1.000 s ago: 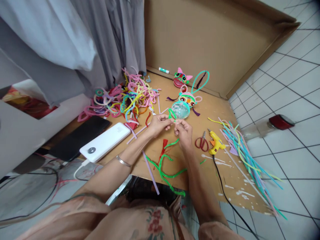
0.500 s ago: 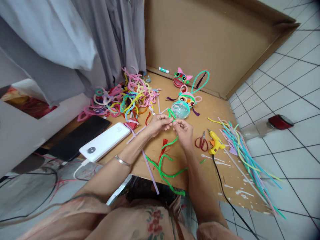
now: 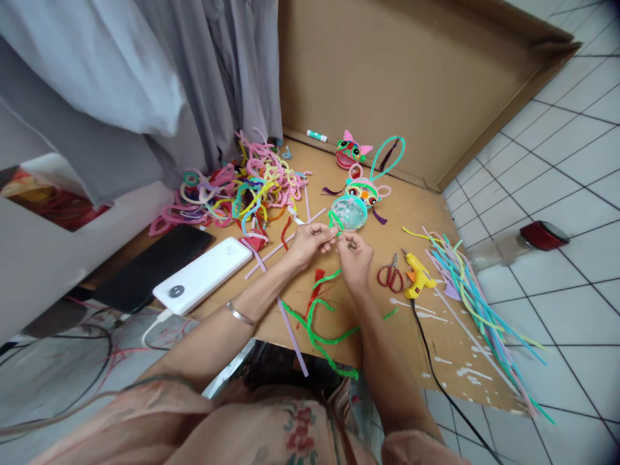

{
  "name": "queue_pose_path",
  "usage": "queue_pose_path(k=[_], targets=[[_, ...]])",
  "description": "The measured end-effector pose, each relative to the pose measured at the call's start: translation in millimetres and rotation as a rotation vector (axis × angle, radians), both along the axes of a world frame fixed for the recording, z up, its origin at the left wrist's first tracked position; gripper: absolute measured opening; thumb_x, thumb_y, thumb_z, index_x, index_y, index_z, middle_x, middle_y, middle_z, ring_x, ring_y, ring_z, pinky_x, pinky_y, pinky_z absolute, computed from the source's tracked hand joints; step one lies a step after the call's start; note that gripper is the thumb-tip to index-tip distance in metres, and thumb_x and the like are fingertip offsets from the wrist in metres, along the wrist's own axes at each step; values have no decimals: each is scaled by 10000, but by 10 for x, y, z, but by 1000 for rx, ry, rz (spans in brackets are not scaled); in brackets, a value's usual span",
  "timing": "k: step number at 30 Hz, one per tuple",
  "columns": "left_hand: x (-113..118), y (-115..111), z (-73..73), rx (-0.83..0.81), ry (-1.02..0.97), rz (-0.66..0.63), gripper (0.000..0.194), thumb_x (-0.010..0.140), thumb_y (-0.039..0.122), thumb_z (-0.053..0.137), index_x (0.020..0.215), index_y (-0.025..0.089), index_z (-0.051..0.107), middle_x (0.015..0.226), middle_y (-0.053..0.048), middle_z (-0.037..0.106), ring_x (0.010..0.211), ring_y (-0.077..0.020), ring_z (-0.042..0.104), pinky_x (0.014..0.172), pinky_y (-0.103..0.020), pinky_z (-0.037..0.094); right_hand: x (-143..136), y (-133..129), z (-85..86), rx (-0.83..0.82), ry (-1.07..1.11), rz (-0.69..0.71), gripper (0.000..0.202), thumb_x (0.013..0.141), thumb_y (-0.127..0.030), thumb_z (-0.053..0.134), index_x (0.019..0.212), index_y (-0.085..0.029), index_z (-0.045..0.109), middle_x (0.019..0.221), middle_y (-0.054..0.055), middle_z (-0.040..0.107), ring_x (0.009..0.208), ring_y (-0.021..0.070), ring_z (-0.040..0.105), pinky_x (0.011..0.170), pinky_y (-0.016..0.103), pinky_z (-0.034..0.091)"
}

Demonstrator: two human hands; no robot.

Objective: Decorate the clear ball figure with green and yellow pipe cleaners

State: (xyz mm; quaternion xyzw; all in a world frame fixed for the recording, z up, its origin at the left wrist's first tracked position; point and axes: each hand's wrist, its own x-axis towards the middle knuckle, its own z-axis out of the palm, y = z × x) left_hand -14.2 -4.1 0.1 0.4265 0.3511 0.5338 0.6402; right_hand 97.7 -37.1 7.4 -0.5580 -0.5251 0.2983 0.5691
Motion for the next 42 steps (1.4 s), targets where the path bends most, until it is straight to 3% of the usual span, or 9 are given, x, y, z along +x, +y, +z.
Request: queue_pose_path(k=[8,12,18,24,31,36,42], targets=[[-31,2,24,-14,-35,32,416,575,469,836,623,132,598,554,22,589,438,-42,458,441,-193,350,45,67,-15,-64,282,174,267,731,-429,621,640,-179,603,531,-23,575,416,72,431,435,217,324],[-39,-2,63,-43,3,23,419,543,459,848,613,130,598,553,17,596,425,-45,461,419,-195,338,56,60,-16,-56,175,125,244,731,-418,621,705,-176,637,530,-30,566,421,79,426,443,225,324],[-33,-4,60,-54,18,1,401,553,438,851,590,126,600,540,17,587,416,-40,454,403,-187,328,60,14,-26,45,-112,38,191,786,-350,579,744,-188,671,604,-6,641,555,129,562,592,261,430],[-26,-4,53,-45,33,-6,392,600,436,829,588,124,593,532,19,577,416,-36,450,398,-179,327,37,19,-14,28,-57,57,179,761,-337,580,689,-192,655,568,-14,637,525,125,551,564,254,430],[-36,4,28,-31,65,-51,419,545,470,847,593,123,618,534,15,584,429,-47,475,404,-179,346,13,13,-29,40,-95,-2,139,742,-295,594,655,-199,643,583,-6,652,537,128,559,587,258,441],[-55,4,18,-19,113,-68,397,584,459,829,605,122,619,512,8,580,437,-58,492,428,-181,366,31,42,-88,28,-136,-64,141,744,-309,597,674,-199,653,592,-7,656,540,131,562,582,256,438],[-82,15,42,10,148,-57,319,623,353,809,579,122,594,490,9,575,423,-56,482,459,-184,373,20,29,-103,0,-84,49,168,769,-316,576,790,-189,684,654,9,691,544,129,585,551,247,446]])
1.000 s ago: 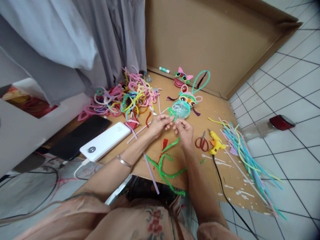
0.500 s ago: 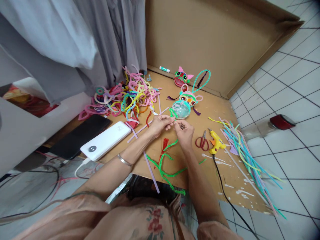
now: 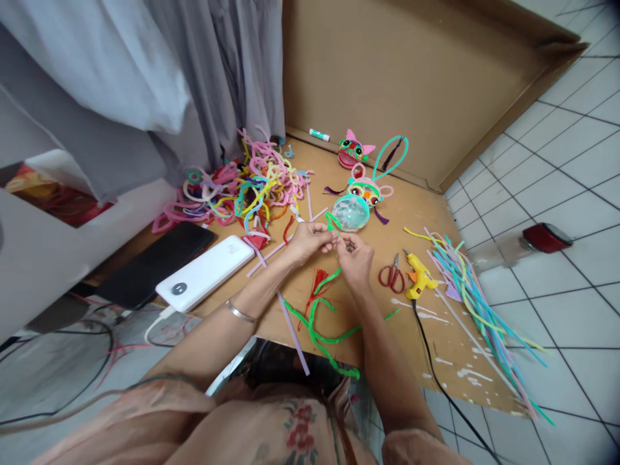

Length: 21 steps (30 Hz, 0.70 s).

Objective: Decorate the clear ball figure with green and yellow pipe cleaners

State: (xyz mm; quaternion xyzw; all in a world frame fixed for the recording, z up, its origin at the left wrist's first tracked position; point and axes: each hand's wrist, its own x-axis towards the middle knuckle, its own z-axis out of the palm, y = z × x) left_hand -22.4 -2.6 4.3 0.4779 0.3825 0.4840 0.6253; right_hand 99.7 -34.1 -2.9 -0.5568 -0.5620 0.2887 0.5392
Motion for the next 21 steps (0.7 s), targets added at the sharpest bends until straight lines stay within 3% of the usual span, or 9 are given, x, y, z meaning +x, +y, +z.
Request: queue_pose_path(k=[9,15,21], targets=[[-8,-15,-38,267,300,58,248,817,279,575,601,165,533,505,23,548,481,-96,499,526,-212,369,-56,-27,54,-40,103,-1,156,736,-323,595,786,-187,654,636,6,684,554,131,614,544,252,485],[-15,-20,-97,380,448,88,251,861,246,464,618,187,457,543,21,509,525,-114,458,558,-230,340,-69,-69,146,-56,182,30,174,716,-303,610,843,-186,628,607,-17,671,500,111,583,506,232,472],[-71,33,-61,405,562,50,193,825,191,443,640,195,389,569,38,414,556,-115,392,560,-236,305,57,-44,159,-62,210,275,219,745,-290,545,857,-176,695,710,22,718,596,132,649,636,284,538]])
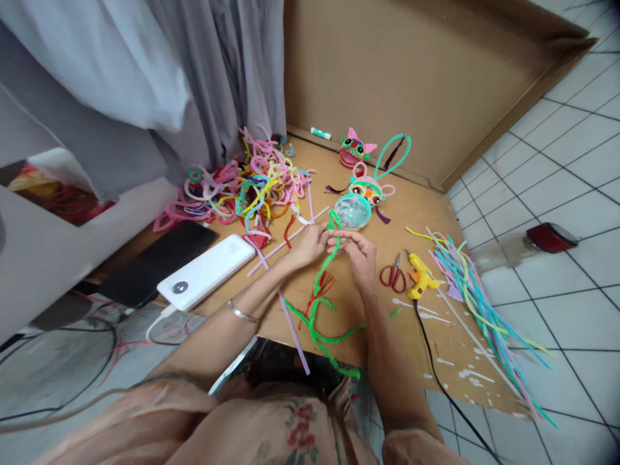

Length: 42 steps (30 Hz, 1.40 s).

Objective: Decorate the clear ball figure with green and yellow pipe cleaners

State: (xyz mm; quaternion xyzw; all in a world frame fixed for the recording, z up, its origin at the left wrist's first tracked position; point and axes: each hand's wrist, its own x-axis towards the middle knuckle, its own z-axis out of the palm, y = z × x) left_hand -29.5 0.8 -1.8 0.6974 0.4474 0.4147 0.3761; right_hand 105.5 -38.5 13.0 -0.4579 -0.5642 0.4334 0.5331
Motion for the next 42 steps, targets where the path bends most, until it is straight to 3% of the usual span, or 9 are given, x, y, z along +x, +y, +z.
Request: queue_pose_path(k=[3,7,13,18,24,32,34,38,42], targets=[[-55,22,35,-5,88,-17,199,824,211,446,633,186,398,585,32,422,580,-119,401,567,-239,304,56,4,-7,123,-170,66,213,773,-277,577,927,-203,705,823,33,741,721,157,679,736,312,547],[-105,14,37,36,181,-115,211,836,263,452,648,169,470,583,26,450,574,-121,412,570,-242,319,126,-14,48,353,-480,-34,157,851,-277,577,861,-232,727,874,44,727,822,178,660,789,315,518],[-92,-69,65,80,284,-315,189,844,264,471,702,162,545,592,19,488,576,-118,418,576,-228,327,260,-24,174,457,-471,-162,175,836,-319,652,713,-207,707,712,11,589,703,147,571,671,282,460],[-57,-141,147,57,357,-461,227,859,257,449,646,178,445,565,32,404,532,-111,361,553,-244,265,282,2,187,348,-374,-123,205,800,-326,681,639,-200,675,654,-16,536,625,113,491,604,260,407],[-23,-180,128,88,368,-528,241,859,252,455,631,181,420,546,42,348,518,-106,326,552,-245,241,323,37,168,99,-144,-42,209,684,-359,759,593,-197,663,615,-23,547,590,99,467,574,248,385],[-18,-253,197,78,174,-678,251,887,279,462,675,153,504,616,27,433,584,-100,391,580,-222,294,349,55,154,-283,206,46,240,558,-334,823,600,-182,641,516,-58,519,462,52,412,446,196,327],[-29,-255,217,31,44,-662,273,898,328,474,703,147,537,620,28,441,582,-99,394,569,-219,300,340,58,161,-306,292,51,242,592,-331,810,623,-187,620,516,-62,512,448,55,418,419,192,321],[-27,-224,230,-11,-228,-513,377,863,466,558,679,138,574,641,6,524,609,-105,457,601,-220,357,303,47,183,-334,509,100,204,688,-286,754,661,-191,575,558,-55,528,478,64,462,412,183,350],[9,-183,212,-93,-445,-382,460,767,571,655,642,135,584,607,-7,571,583,-105,512,615,-230,418,247,23,200,-327,682,127,170,692,-221,733,673,-193,566,611,-51,555,552,67,517,482,182,430]])
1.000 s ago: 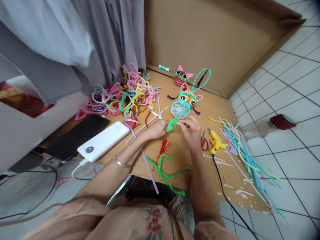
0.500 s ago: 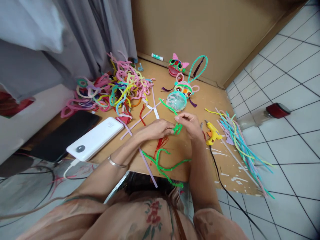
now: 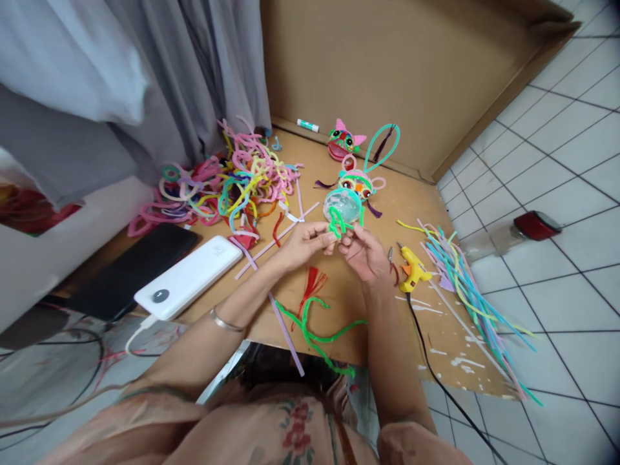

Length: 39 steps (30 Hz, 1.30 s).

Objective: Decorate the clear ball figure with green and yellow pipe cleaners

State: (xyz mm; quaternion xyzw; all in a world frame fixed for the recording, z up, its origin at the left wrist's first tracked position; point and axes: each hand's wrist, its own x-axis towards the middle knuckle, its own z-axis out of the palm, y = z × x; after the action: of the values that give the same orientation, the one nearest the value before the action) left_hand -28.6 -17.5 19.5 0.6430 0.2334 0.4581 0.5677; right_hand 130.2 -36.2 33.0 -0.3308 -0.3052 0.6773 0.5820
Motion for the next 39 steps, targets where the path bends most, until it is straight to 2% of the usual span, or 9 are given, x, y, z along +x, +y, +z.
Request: queue_pose_path(k=[9,14,20,25,29,31,33,36,39], targets=[[69,22,-56,-199,-99,187,405,711,499,715,614,141,551,529,24,562,484,-75,505,526,-208,422,-19,76,-139,83,-49,-89,229,647,-228,761,684,-223,536,645,-55,610,636,98,579,575,225,492],[67,14,-30,-138,9,217,333,733,412,667,588,147,526,521,20,571,476,-68,494,527,-201,401,39,114,-191,89,-91,-187,195,662,-234,753,686,-225,560,748,-29,686,691,116,617,634,266,516],[56,22,-48,-100,130,261,270,730,342,593,556,152,511,481,22,551,451,-66,449,495,-195,338,-17,62,-102,155,-1,-212,203,754,-341,717,663,-236,569,786,-3,708,864,168,660,841,375,526],[21,48,-40,-121,110,243,273,702,368,596,556,161,494,476,26,543,454,-69,454,508,-203,337,112,81,-76,228,13,-256,204,781,-433,692,762,-253,597,715,-37,651,711,122,620,695,294,505],[-34,34,34,-124,73,172,234,685,350,601,582,160,511,476,33,539,460,-68,455,533,-207,360,189,97,-86,272,-250,-564,208,696,-350,750,804,-237,612,758,-25,658,716,131,612,701,285,493],[-56,16,66,-126,63,81,222,683,347,605,601,159,521,478,36,538,460,-70,462,537,-211,368,172,69,-67,351,-502,-758,174,697,-313,737,818,-227,647,809,1,671,797,157,622,794,317,495],[-69,-1,80,-133,70,0,214,686,342,610,619,153,538,482,37,540,460,-70,465,537,-211,366,133,24,-32,474,-767,-818,143,741,-309,696,861,-231,689,924,38,691,947,197,615,938,377,458],[-72,-11,70,-150,78,-46,214,692,332,626,620,147,545,484,39,531,470,-68,466,543,-210,362,67,-29,14,616,-926,-579,209,812,-339,632,986,-258,714,1122,61,688,1147,226,562,1073,426,366],[-66,1,39,-174,24,-79,252,692,347,658,606,147,530,487,44,507,465,-64,449,529,-213,361,15,-22,4,568,-811,-162,258,806,-431,646,973,-247,718,1040,50,716,1096,225,598,1007,390,426]])
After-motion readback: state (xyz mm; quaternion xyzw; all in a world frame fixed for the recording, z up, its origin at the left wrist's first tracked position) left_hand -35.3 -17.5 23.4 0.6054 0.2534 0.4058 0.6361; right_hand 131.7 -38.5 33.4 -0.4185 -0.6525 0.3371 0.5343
